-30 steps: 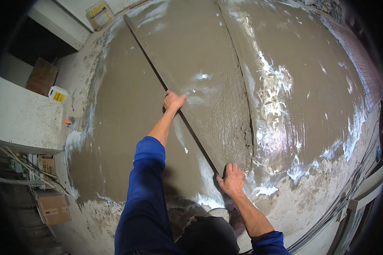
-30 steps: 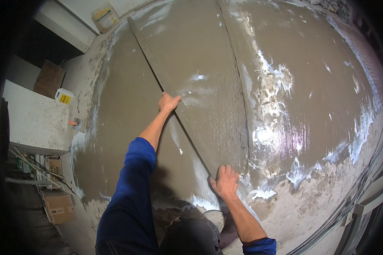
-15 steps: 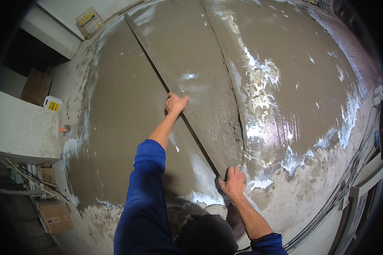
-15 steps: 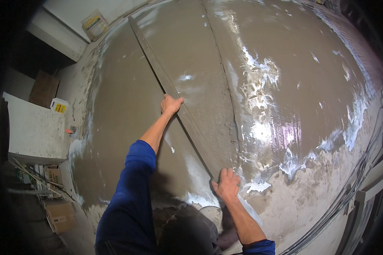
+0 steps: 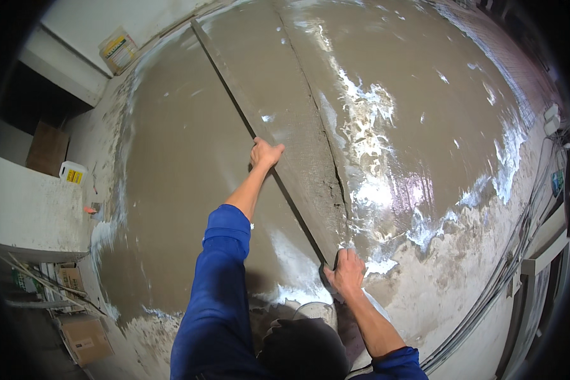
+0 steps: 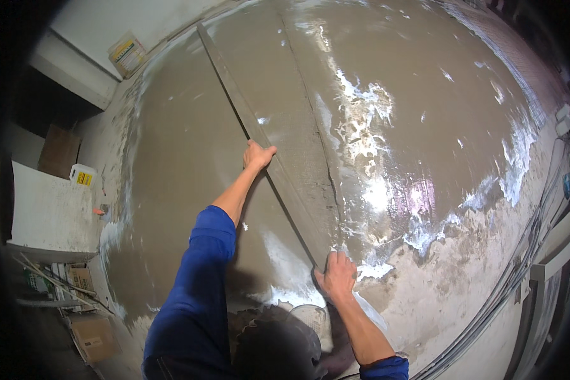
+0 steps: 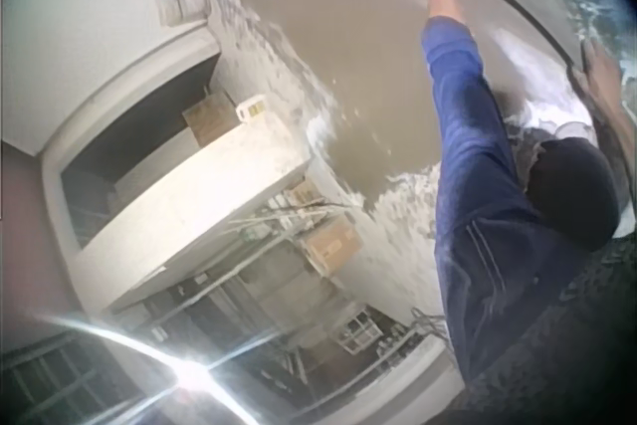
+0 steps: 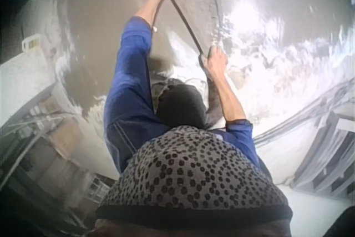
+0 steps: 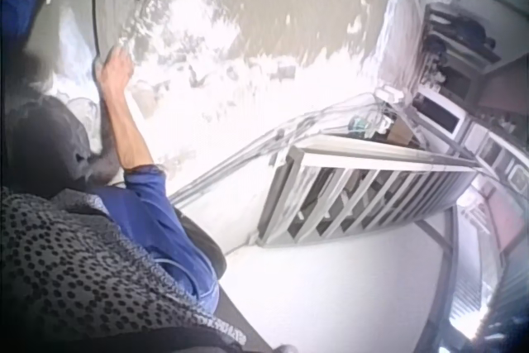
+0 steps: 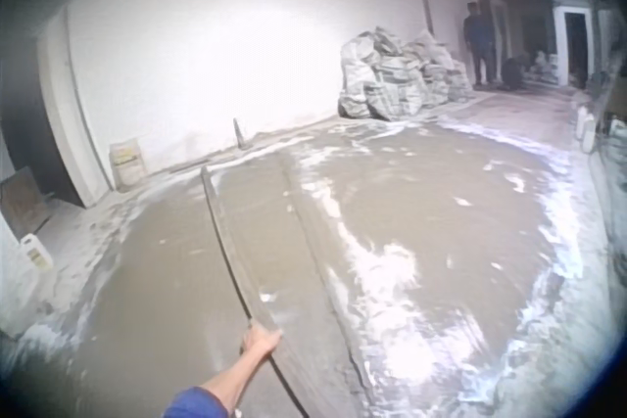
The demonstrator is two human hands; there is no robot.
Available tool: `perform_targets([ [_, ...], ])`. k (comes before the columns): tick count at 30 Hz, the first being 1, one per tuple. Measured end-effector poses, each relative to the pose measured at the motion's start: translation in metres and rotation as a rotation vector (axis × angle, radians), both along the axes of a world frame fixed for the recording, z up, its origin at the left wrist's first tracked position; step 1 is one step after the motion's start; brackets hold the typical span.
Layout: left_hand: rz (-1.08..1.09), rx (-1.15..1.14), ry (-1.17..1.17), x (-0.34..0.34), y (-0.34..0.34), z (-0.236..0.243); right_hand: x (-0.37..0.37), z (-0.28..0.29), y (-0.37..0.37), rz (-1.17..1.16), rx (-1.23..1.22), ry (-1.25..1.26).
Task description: The person uses a trowel to spread wet concrete on a floor, then uses a long straightedge to level and smooth the surface. The person moves the straightedge back and forth across the floor to create a flat finish.
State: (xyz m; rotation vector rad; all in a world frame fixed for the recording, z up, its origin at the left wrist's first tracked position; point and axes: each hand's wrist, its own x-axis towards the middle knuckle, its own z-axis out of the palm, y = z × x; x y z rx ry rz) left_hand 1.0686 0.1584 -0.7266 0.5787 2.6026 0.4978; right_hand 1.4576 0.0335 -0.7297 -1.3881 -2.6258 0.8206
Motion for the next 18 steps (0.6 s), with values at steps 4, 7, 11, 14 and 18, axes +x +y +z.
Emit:
perform_targets([
  [4,-0.019,-0.017,-0.020,0.009,0.020,0.000,0.005,0.000,0.006,-0.040,0.007,-0.010],
  [7,-0.040,-0.017,-0.032,0.022,0.028,0.001,0.016,0.001,0.006,-0.060,-0.005,-0.022],
  [11,-0.080,-0.029,-0.024,0.046,0.036,0.003,0.033,0.002,0.002,-0.093,-0.007,-0.027],
  [14,-0.101,-0.009,-0.017,0.063,0.038,0.002,0.045,0.000,-0.001,-0.116,-0.017,-0.045],
  [18,-0.114,0.032,0.014,0.083,0.040,-0.002,0.066,-0.001,-0.005,-0.132,0.008,-0.060],
])
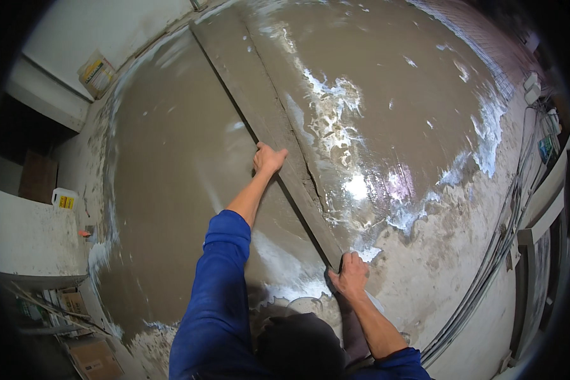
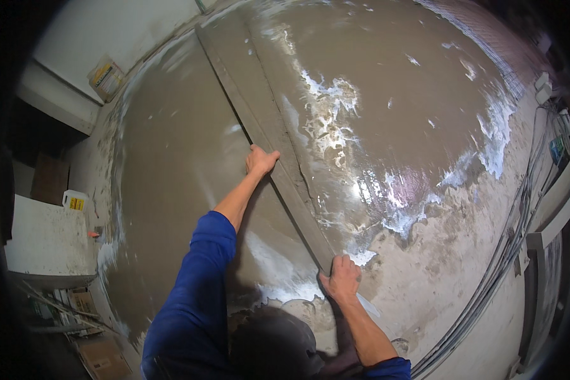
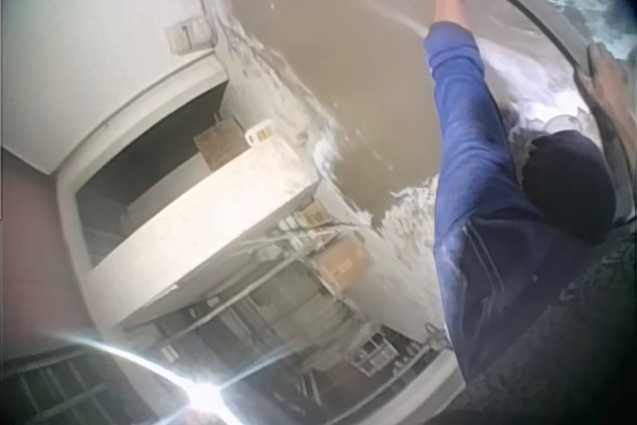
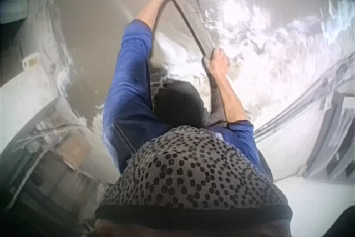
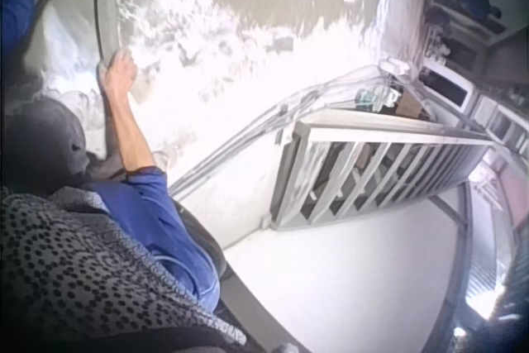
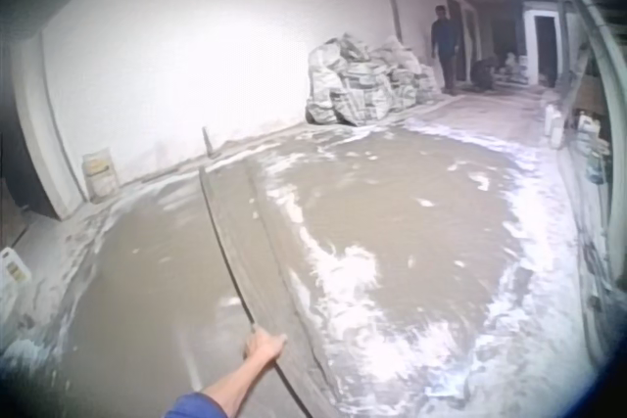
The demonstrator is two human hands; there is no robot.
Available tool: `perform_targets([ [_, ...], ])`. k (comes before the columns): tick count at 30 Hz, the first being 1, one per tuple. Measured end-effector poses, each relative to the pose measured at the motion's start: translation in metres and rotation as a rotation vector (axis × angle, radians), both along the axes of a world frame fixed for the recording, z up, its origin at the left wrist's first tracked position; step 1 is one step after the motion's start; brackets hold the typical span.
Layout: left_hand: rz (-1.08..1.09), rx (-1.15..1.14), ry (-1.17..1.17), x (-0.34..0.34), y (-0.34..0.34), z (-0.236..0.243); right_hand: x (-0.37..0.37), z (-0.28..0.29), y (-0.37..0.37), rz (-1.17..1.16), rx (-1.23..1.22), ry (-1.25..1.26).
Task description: The person uses a trowel to spread wet concrete on a floor, then uses a long straightedge to level and smooth the surface. The person moves the straightedge back and forth across the floor to create a flat finish.
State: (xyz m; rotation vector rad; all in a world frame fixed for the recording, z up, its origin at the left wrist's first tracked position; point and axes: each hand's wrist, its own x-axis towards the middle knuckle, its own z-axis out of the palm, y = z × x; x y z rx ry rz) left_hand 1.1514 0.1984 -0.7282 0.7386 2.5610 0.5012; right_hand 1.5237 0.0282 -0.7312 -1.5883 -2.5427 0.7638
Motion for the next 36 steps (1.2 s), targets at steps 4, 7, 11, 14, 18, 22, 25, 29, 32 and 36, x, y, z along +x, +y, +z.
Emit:
perform_targets([
  [4,-0.041,-0.006,-0.026,0.024,-0.002,0.001,0.023,-0.001,-0.007,-0.016,0.035,0.009],
  [7,-0.065,-0.026,-0.049,0.048,-0.006,0.001,0.043,-0.001,-0.015,-0.031,0.041,0.005],
  [11,-0.093,-0.020,-0.038,0.070,-0.008,0.001,0.064,-0.003,-0.024,-0.045,0.019,-0.004],
  [14,-0.101,0.001,-0.046,0.084,-0.013,-0.001,0.077,-0.003,-0.031,-0.057,0.087,0.036],
  [18,-0.119,0.007,-0.036,0.103,-0.017,-0.007,0.099,0.003,-0.040,-0.061,0.042,0.000],
  [22,-0.135,0.053,-0.002,0.121,-0.024,-0.016,0.116,0.005,-0.045,-0.058,0.091,0.005],
  [25,-0.139,0.024,0.020,0.127,-0.024,-0.021,0.125,0.002,-0.047,-0.056,0.109,0.020],
  [29,-0.165,0.023,0.014,0.131,-0.021,-0.022,0.133,-0.001,-0.048,-0.096,0.007,0.004],
  [32,-0.201,0.036,0.049,0.131,-0.017,-0.019,0.131,-0.002,-0.045,-0.104,0.020,0.019],
  [36,-0.172,-0.026,0.026,0.130,-0.003,-0.010,0.120,0.001,-0.034,-0.090,0.058,0.065],
])
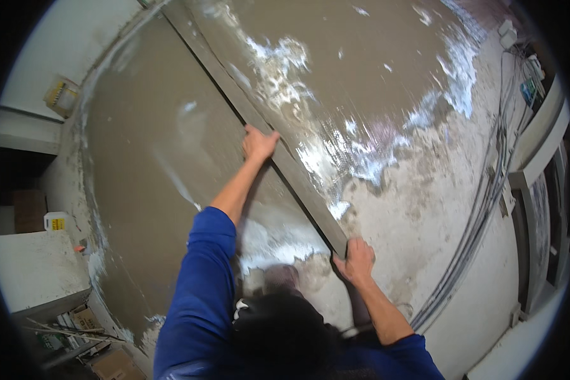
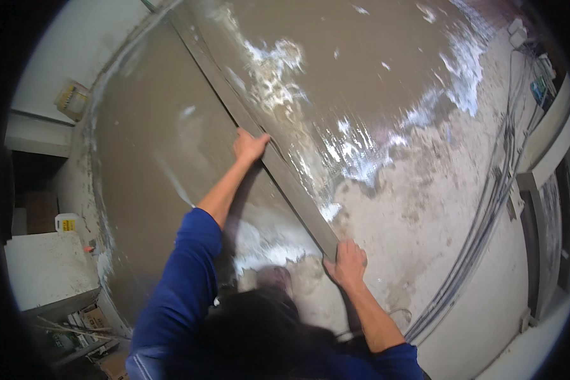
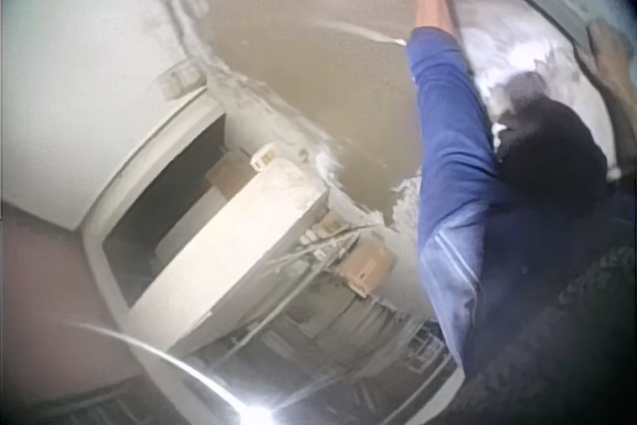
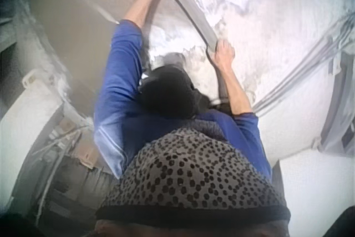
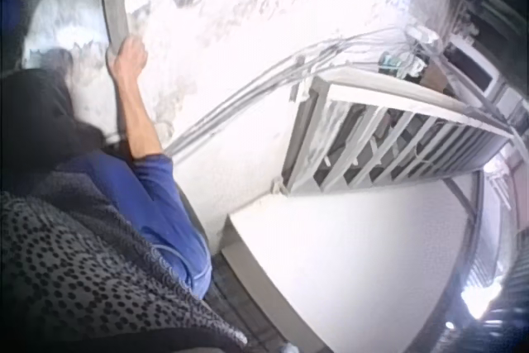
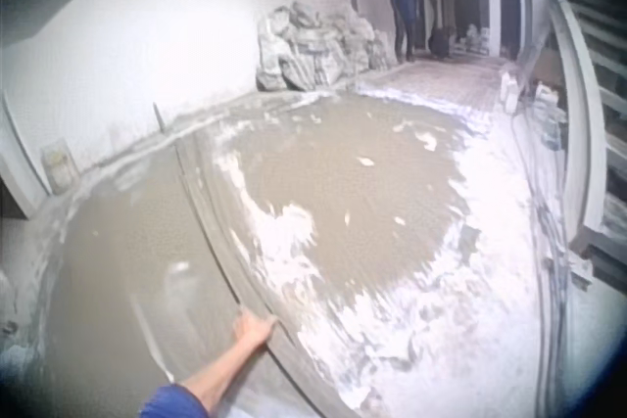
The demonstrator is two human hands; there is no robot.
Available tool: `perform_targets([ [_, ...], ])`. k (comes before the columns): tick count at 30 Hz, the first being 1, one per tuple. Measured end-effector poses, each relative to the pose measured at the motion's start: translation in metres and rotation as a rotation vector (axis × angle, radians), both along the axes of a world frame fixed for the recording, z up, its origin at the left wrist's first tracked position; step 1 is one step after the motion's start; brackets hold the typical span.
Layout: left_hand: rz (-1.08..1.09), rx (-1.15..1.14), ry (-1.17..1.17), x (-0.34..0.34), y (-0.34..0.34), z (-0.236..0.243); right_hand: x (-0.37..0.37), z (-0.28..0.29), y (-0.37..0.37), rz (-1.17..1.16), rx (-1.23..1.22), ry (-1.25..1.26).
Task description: The person uses a trowel to spread wet concrete on a floor, then uses a long straightedge to level and smooth the surface. The person moves the straightedge back and forth across the floor to create a flat finish.
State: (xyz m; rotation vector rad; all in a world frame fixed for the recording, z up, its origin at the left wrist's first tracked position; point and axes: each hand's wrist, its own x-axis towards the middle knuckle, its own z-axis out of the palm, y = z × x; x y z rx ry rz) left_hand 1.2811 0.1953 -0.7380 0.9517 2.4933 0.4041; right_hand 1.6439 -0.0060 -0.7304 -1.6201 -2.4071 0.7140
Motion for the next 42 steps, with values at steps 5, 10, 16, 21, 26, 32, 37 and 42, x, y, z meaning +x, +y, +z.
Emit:
perform_targets([
  [5,-0.004,0.001,-0.048,-0.011,0.026,0.004,-0.015,-0.004,0.020,-0.040,-0.074,-0.010],
  [10,-0.004,-0.004,-0.049,-0.025,0.052,0.001,-0.027,-0.005,0.041,-0.047,-0.053,0.020],
  [16,0.019,0.019,-0.060,-0.042,0.085,0.001,-0.043,-0.003,0.074,-0.050,-0.023,0.042],
  [21,0.010,0.029,-0.064,-0.059,0.114,0.001,-0.057,-0.004,0.102,-0.040,-0.001,0.040],
  [26,-0.004,0.029,-0.092,-0.076,0.145,0.000,-0.070,-0.008,0.130,-0.041,0.019,0.068],
  [32,-0.019,0.018,-0.107,-0.078,0.166,0.002,-0.072,-0.008,0.152,-0.041,0.014,0.044],
  [37,-0.043,-0.003,-0.098,-0.058,0.161,0.004,-0.054,-0.005,0.148,-0.045,0.005,0.067],
  [42,-0.070,-0.008,-0.118,-0.018,0.151,0.006,-0.020,-0.002,0.134,-0.077,0.011,0.040],
])
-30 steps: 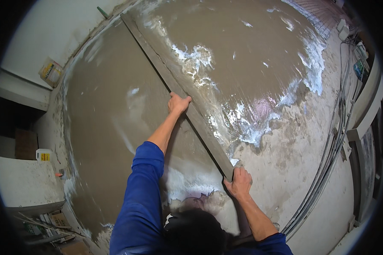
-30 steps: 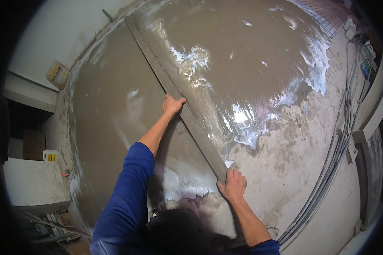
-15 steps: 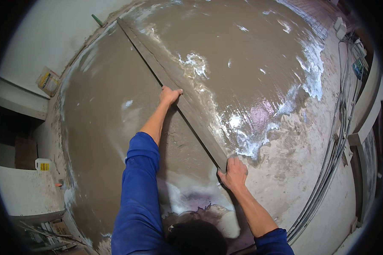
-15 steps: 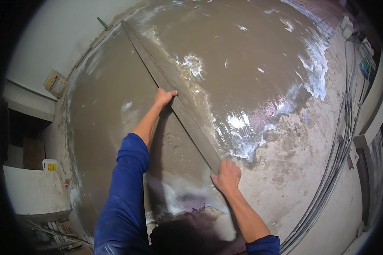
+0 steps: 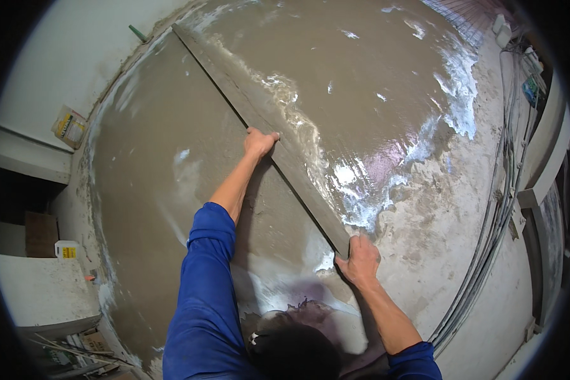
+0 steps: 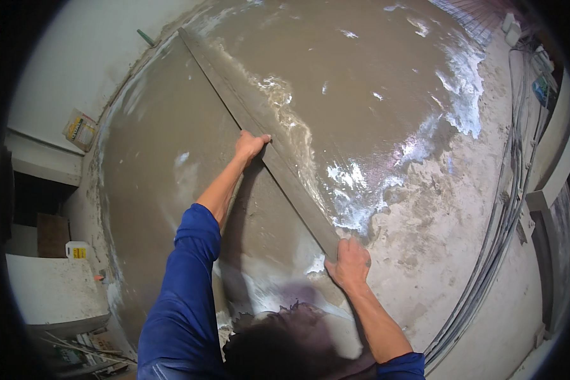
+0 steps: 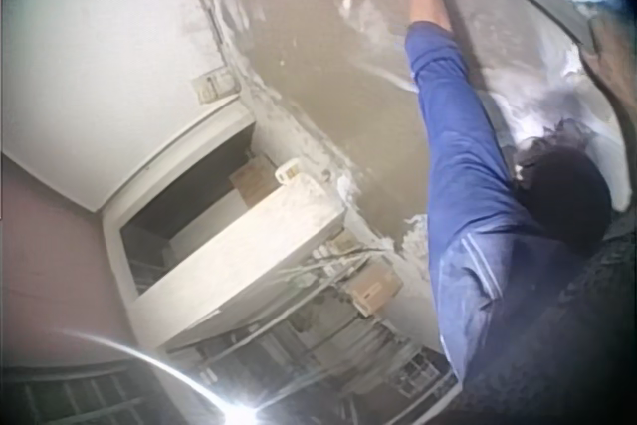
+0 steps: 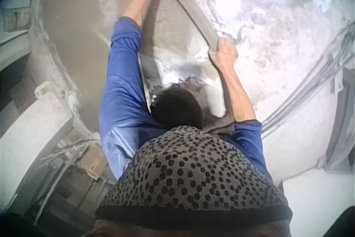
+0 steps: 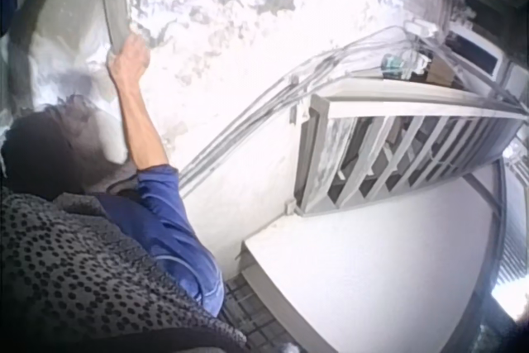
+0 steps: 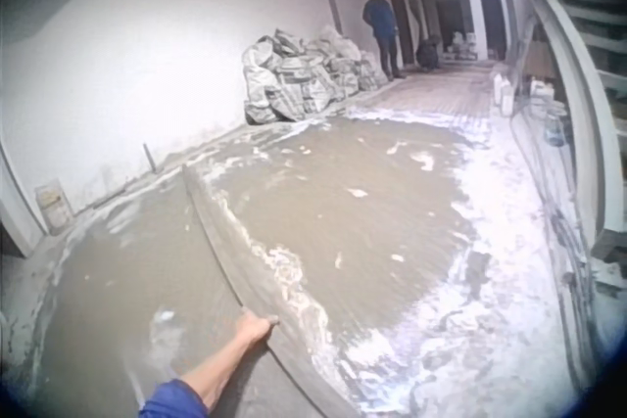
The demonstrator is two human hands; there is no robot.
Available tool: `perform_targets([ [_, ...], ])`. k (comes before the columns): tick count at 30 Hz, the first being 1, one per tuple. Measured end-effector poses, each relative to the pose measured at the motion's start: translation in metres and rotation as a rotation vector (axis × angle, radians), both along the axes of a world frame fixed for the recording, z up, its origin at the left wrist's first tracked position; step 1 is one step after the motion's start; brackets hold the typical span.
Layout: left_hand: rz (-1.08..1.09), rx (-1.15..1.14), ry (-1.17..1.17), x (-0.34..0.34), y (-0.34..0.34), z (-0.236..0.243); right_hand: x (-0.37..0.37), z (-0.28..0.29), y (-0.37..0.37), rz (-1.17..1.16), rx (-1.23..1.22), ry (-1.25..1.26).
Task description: The person uses a trowel to spread wet concrete on a floor, then uses a long straightedge to level and smooth the surface. The person moves the straightedge back and forth across the floor to create a flat finish.
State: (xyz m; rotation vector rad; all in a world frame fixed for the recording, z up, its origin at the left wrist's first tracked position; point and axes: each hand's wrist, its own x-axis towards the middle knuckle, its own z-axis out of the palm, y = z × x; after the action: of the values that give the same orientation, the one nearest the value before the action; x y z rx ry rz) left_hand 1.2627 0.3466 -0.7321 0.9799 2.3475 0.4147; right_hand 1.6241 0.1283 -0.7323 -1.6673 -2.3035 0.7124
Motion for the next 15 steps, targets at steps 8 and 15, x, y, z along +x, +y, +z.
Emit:
perform_targets([
  [8,-0.049,-0.002,0.005,0.071,0.008,0.000,0.054,0.002,-0.012,-0.062,0.005,-0.005],
  [15,-0.127,0.023,-0.009,0.094,0.067,-0.008,0.061,-0.004,0.011,-0.145,0.065,0.024],
])
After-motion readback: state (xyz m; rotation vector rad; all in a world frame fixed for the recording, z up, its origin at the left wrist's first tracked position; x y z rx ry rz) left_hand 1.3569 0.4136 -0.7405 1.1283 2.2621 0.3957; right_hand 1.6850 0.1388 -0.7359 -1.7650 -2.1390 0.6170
